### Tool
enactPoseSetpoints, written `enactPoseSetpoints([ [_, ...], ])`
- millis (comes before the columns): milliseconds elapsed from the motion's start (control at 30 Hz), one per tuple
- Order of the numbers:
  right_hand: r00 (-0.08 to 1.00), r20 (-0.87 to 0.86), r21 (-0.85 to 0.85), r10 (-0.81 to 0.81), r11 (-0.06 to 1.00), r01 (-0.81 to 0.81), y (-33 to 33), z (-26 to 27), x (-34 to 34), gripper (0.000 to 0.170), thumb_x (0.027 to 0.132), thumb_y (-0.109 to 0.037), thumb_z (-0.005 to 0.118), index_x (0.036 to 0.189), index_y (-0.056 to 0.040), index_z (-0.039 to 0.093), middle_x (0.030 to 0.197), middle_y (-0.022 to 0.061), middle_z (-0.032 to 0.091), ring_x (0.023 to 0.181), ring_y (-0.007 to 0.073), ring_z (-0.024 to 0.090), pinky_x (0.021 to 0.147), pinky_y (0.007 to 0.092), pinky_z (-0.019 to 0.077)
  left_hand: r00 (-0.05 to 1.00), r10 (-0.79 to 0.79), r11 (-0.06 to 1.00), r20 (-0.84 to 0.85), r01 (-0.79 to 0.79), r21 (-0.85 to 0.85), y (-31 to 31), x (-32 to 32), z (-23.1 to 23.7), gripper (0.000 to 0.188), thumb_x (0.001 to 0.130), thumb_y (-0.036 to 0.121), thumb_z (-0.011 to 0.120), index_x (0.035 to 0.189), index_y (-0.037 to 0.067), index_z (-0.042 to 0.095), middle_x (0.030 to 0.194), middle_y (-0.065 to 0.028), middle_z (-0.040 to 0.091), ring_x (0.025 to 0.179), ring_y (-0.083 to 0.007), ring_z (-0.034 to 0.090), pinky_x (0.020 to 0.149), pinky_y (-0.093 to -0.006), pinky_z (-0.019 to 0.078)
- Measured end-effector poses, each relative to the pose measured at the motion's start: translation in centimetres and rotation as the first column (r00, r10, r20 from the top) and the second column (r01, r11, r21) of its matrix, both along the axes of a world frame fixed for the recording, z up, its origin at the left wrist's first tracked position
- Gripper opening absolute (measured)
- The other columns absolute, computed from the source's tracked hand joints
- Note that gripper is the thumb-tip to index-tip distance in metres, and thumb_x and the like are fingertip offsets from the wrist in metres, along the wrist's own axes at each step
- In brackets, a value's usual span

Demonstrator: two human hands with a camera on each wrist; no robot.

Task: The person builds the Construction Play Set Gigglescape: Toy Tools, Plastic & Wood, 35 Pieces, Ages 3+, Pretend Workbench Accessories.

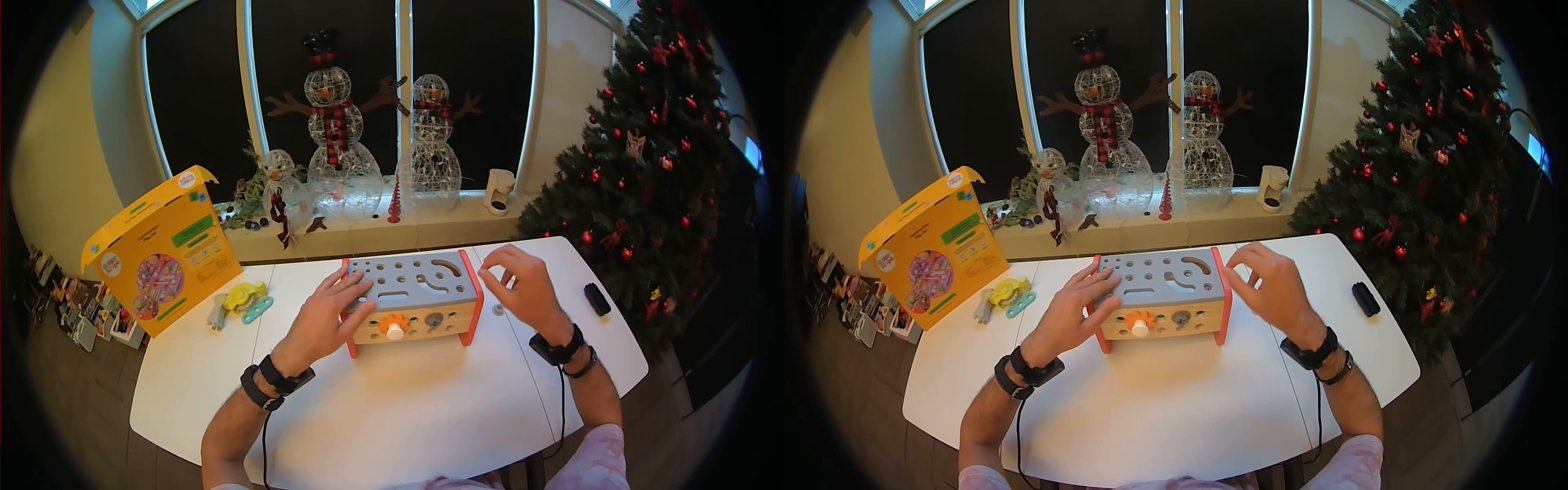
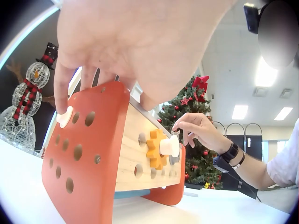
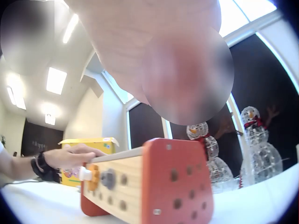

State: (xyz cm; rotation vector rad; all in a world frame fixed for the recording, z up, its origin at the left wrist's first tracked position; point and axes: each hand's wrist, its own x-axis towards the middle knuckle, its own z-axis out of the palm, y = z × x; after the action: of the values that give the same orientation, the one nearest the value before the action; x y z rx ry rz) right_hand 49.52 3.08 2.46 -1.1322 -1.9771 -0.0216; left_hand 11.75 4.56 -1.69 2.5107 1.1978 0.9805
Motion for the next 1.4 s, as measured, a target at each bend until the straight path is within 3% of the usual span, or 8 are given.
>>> enactPoseSetpoints([
  [167,0.956,0.227,-0.081,-0.187,0.974,0.21,5.8,-3.8,6.3,0.014,0.105,-0.013,0.073,0.115,-0.0055,0.079,0.108,0.0092,0.078,0.083,0.0314,0.077,0.08,0.0474,0.0607,1.0,-0.022,1.0,0.001,0.022,-0.005,0.1,-0.3,-0.3,0.051,0.111,0.033,0.071,0.151,0.0,0.069,0.164,-0.0262,0.061,0.164,-0.045,0.041,0.133,-0.0497,0.0372],
  [333,0.696,0.594,0.247,-0.403,0.915,0.32,11.1,-12.0,12.5,0.018,0.095,-0.003,0.073,0.111,-0.0081,0.078,0.115,0.009,0.075,0.107,0.0323,0.075,0.084,0.0496,0.0629,1.0,-0.015,1.0,0.024,0.015,0.008,0.3,-0.3,-0.6,0.052,0.111,0.033,0.071,0.151,0.001,0.069,0.163,-0.0271,0.061,0.165,-0.0457,0.041,0.133,-0.05,0.0366],
  [767,0.501,0.798,-0.005,-0.335,0.827,0.562,12.7,-13.5,14.1,0.016,0.1,-0.008,0.069,0.115,-0.0083,0.077,0.109,0.0133,0.08,0.105,0.0363,0.079,0.087,0.0493,0.0652,1.0,-0.023,0.999,-0.002,0.023,0.025,0.3,-0.2,-0.6,0.052,0.112,0.033,0.07,0.151,0.0,0.069,0.162,-0.0275,0.061,0.164,-0.0477,0.041,0.133,-0.0511,0.0374],
  [833,0.741,0.577,-0.224,-0.344,0.806,0.548,12.4,-12.1,13.1,0.023,0.108,-0.013,0.064,0.129,-0.0083,0.071,0.109,0.0181,0.081,0.105,0.0403,0.079,0.086,0.0532,0.0638,1.0,-0.022,0.999,-0.002,0.022,0.038,0.3,-0.3,-0.6,0.052,0.112,0.033,0.07,0.151,-0.001,0.069,0.162,-0.0276,0.061,0.164,-0.0477,0.041,0.133,-0.0511,0.0375],
  [967,0.878,0.32,-0.35,-0.357,0.816,0.46,11.2,-9.0,11.0,0.026,0.115,-0.019,0.056,0.138,-0.0083,0.062,0.104,0.0214,0.079,0.103,0.0426,0.079,0.086,0.0533,0.0622,1.0,-0.018,1.0,0.008,0.017,0.02,0.1,-0.1,-0.6,0.052,0.112,0.034,0.07,0.151,-0.001,0.069,0.162,-0.0281,0.061,0.164,-0.0479,0.041,0.132,-0.0514,0.038],
  [1033,0.986,-0.031,-0.433,-0.164,0.891,0.135,10.0,-6.7,9.1,0.026,0.116,-0.017,0.056,0.14,-0.0073,0.059,0.102,0.0186,0.078,0.1,0.0332,0.08,0.086,0.0459,0.0621,1.0,-0.017,1.0,0.006,0.017,0.021,0.2,-0.1,-0.6,0.052,0.112,0.034,0.07,0.151,0.0,0.069,0.162,-0.0283,0.061,0.164,-0.048,0.041,0.132,-0.0514,0.0382],
  [1233,0.942,-0.319,-0.158,0.102,0.975,-0.159,7.3,-3.3,3.4,0.024,0.108,-0.011,0.074,0.131,-0.0068,0.067,0.11,0.005,0.078,0.104,0.0147,0.075,0.089,0.0341,0.0606,1.0,-0.02,0.999,0.006,0.02,0.026,0.1,-0.1,-0.5,0.051,0.111,0.033,0.071,0.15,0.0,0.07,0.162,-0.0282,0.061,0.164,-0.0482,0.041,0.132,-0.0514,0.0383],
  [1400,0.908,-0.34,-0.2,0.245,0.925,-0.324,4.8,-1.3,0.4,0.024,0.103,-0.013,0.082,0.125,-0.0066,0.073,0.114,0.0017,0.079,0.109,0.0132,0.074,0.094,0.032,0.0596,1.0,-0.017,1.0,-0.006,0.017,0.024,0.1,-0.1,-0.5,0.052,0.111,0.033,0.071,0.151,-0.001,0.069,0.163,-0.0273,0.06,0.164,-0.0475,0.04,0.132,-0.0509,0.0384],
])
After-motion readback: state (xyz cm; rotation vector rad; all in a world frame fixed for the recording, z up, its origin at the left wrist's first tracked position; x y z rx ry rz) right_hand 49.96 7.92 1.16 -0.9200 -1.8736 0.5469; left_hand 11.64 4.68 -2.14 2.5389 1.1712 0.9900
